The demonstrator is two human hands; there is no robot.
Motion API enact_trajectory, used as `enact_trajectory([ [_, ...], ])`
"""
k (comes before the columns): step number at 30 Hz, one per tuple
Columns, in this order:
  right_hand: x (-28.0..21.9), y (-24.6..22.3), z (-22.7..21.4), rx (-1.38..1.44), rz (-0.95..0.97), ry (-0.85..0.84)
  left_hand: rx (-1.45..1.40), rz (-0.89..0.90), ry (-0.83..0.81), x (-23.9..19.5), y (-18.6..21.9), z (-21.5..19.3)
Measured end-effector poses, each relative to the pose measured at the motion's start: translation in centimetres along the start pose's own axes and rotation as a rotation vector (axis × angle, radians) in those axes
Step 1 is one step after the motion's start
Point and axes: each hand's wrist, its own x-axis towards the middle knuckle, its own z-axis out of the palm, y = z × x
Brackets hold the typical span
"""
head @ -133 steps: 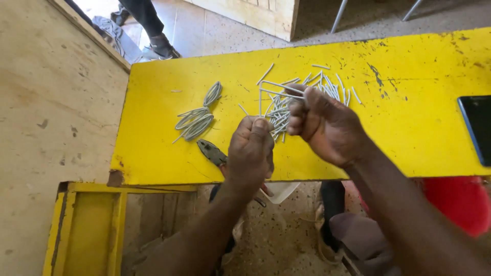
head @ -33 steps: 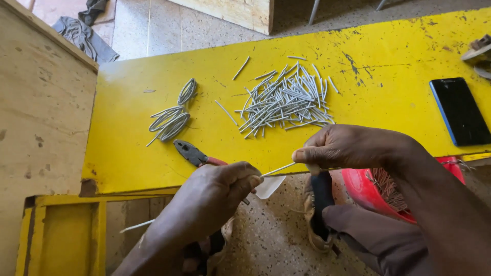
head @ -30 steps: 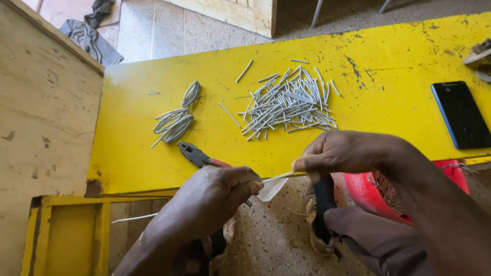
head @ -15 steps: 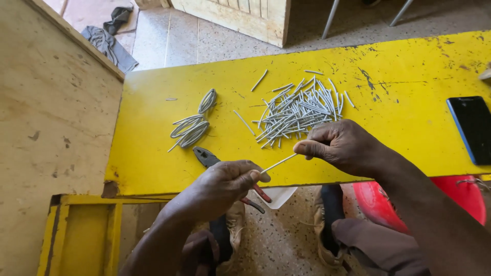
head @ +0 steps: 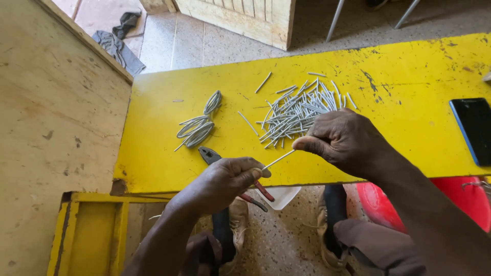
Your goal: The person sits on the floor and uses pliers to cut a long metal wire into small segments on a yellow table. They repeatedly pick up the wire, measure a length, cut it, and drop the pieces onto a growing pile on the table.
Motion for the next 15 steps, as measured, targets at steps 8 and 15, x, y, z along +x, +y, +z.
enact_trajectory([
  [8,-0.9,-4.0,5.0,-0.035,0.364,0.236,0.507,-0.161,0.606,-2.0,2.3,-3.0],
  [15,-1.0,-11.9,12.1,-0.447,0.188,-0.321,0.516,-0.011,0.819,-3.6,2.4,-1.4],
])
